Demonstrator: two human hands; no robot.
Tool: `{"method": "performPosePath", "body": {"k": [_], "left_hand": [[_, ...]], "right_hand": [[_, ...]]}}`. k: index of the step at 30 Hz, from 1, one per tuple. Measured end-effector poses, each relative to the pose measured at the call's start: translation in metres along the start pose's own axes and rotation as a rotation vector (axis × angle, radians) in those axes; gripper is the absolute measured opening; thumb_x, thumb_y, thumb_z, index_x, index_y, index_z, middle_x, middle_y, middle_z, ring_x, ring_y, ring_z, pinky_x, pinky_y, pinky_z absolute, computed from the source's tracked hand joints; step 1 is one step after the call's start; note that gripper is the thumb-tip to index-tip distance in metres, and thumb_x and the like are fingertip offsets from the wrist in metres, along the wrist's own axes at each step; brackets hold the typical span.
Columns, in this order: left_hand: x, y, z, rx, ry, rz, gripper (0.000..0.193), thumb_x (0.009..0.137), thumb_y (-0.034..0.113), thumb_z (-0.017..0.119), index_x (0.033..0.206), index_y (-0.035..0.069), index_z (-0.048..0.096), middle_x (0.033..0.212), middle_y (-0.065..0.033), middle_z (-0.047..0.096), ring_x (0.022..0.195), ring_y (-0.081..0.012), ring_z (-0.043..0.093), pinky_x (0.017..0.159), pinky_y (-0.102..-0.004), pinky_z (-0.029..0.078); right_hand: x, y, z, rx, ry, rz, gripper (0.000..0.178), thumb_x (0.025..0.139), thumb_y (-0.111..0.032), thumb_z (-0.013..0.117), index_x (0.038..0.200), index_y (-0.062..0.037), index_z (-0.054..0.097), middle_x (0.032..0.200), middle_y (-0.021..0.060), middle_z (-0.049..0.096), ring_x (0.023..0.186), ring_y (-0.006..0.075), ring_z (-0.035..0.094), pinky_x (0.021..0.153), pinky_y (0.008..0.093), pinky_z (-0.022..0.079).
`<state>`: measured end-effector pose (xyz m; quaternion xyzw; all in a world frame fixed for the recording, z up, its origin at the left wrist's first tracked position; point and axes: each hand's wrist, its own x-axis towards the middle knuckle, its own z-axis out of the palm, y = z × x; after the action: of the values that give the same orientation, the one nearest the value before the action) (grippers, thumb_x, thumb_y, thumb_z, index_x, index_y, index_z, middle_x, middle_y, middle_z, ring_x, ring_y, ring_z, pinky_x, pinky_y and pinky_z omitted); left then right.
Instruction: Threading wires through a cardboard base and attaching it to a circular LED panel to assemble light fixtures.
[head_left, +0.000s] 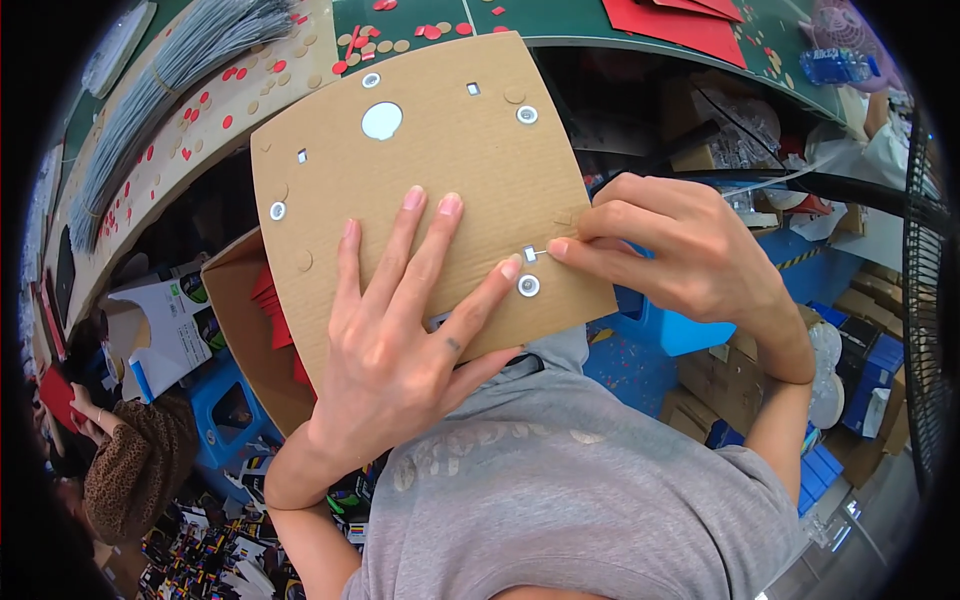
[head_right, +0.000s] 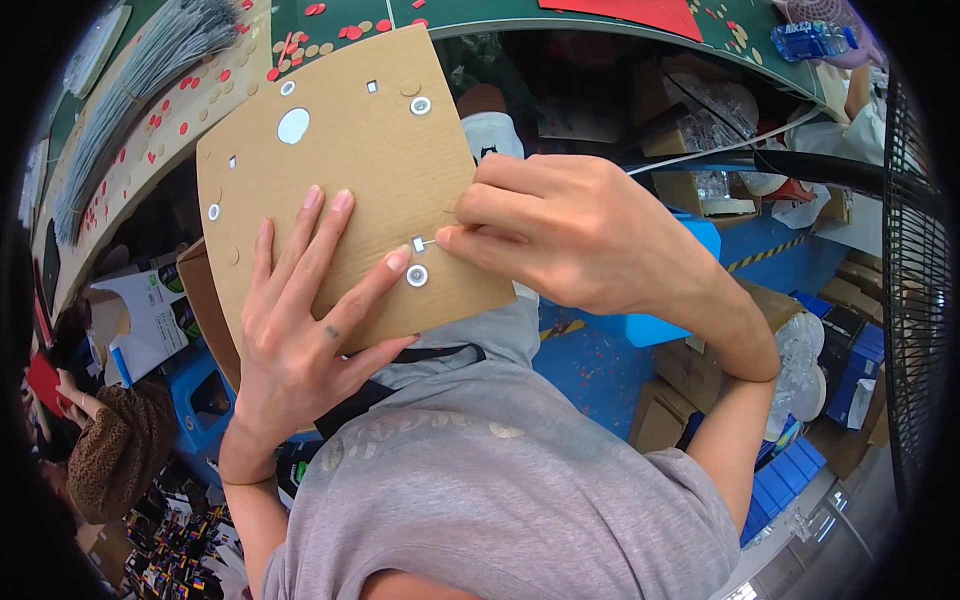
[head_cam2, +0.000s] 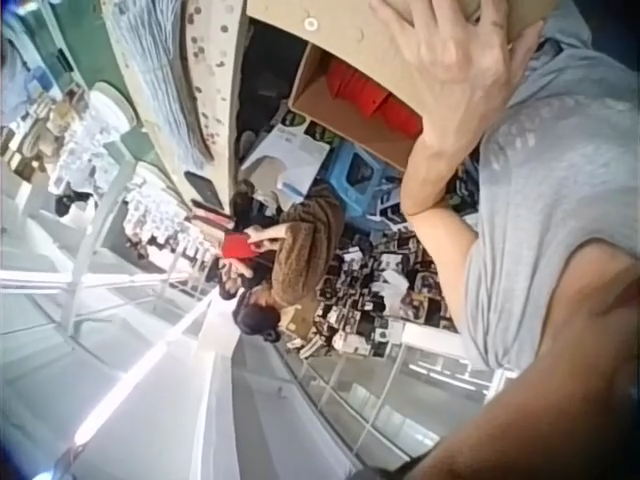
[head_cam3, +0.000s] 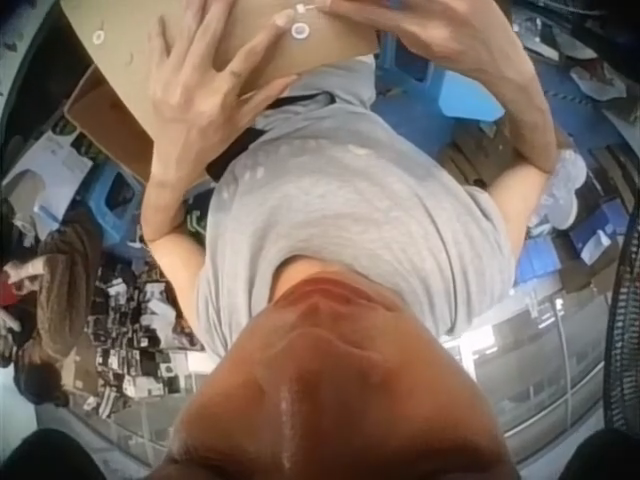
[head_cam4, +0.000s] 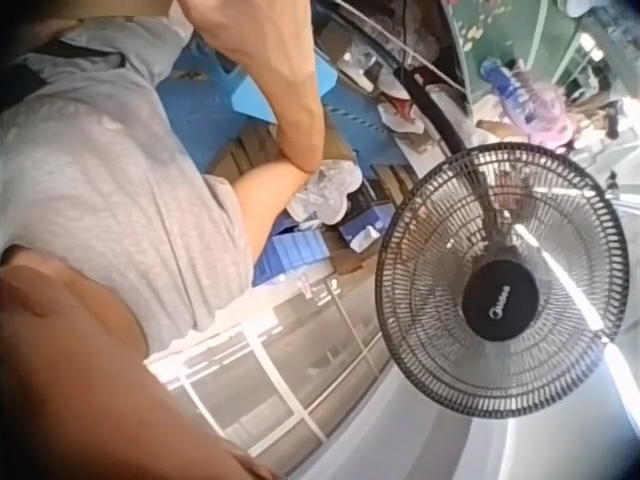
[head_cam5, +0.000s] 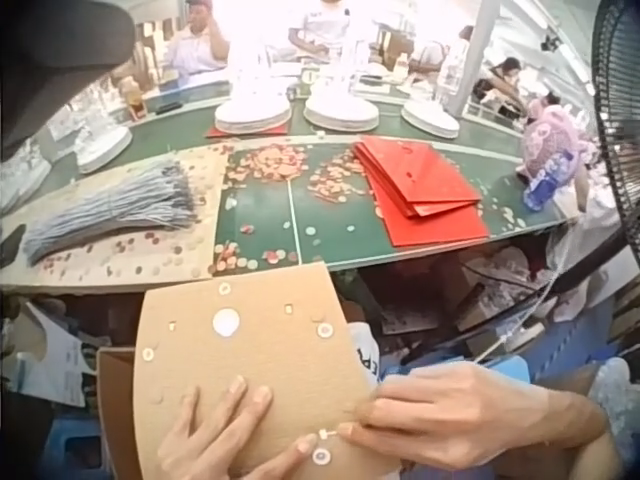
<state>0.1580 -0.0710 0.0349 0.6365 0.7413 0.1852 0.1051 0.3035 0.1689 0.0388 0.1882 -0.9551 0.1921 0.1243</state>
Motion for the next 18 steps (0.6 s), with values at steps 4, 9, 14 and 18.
{"method": "performPosePath", "body": {"k": [4, 9, 14, 18], "left_hand": [[0.000, 0.001, 0.000, 0.041, -0.005, 0.011, 0.069, 0.068, 0.038, 0.087, 0.134, 0.025, 0.069, 0.153, -0.0229, 0.048, 0.140, -0.0449, 0.048, 0.109, -0.0662, 0.039], [0.000, -0.001, 0.003, 0.061, 0.040, 0.035, 0.069, 0.068, 0.039, 0.087, 0.133, 0.024, 0.069, 0.150, -0.0225, 0.052, 0.137, -0.0452, 0.051, 0.105, -0.0650, 0.044], [-0.004, -0.001, 0.004, 0.023, 0.063, 0.040, 0.068, 0.066, 0.039, 0.088, 0.129, 0.022, 0.071, 0.145, -0.0219, 0.057, 0.136, -0.0456, 0.053, 0.107, -0.0641, 0.043], [-0.007, -0.008, 0.001, -0.012, 0.107, 0.043, 0.067, 0.065, 0.041, 0.089, 0.127, 0.022, 0.072, 0.136, -0.0197, 0.065, 0.133, -0.0444, 0.056, 0.108, -0.0631, 0.043]], "right_hand": [[0.003, 0.000, 0.001, 0.005, -0.040, -0.007, 0.047, 0.065, -0.012, 0.073, 0.110, 0.0021, 0.074, 0.088, 0.0066, 0.060, 0.076, 0.0224, 0.062, 0.056, 0.0315, 0.054], [0.006, -0.002, 0.004, 0.016, -0.048, -0.021, 0.047, 0.064, -0.010, 0.072, 0.109, 0.0049, 0.074, 0.089, 0.0079, 0.060, 0.077, 0.0232, 0.062, 0.057, 0.0325, 0.055], [0.007, -0.006, 0.009, -0.025, -0.011, -0.094, 0.048, 0.061, -0.009, 0.071, 0.106, 0.0064, 0.074, 0.089, 0.0097, 0.061, 0.078, 0.0234, 0.063, 0.056, 0.0308, 0.055], [0.011, -0.006, 0.008, -0.038, 0.006, -0.088, 0.047, 0.059, -0.009, 0.070, 0.103, 0.0073, 0.073, 0.089, 0.0107, 0.063, 0.076, 0.0242, 0.064, 0.054, 0.0298, 0.054]]}}
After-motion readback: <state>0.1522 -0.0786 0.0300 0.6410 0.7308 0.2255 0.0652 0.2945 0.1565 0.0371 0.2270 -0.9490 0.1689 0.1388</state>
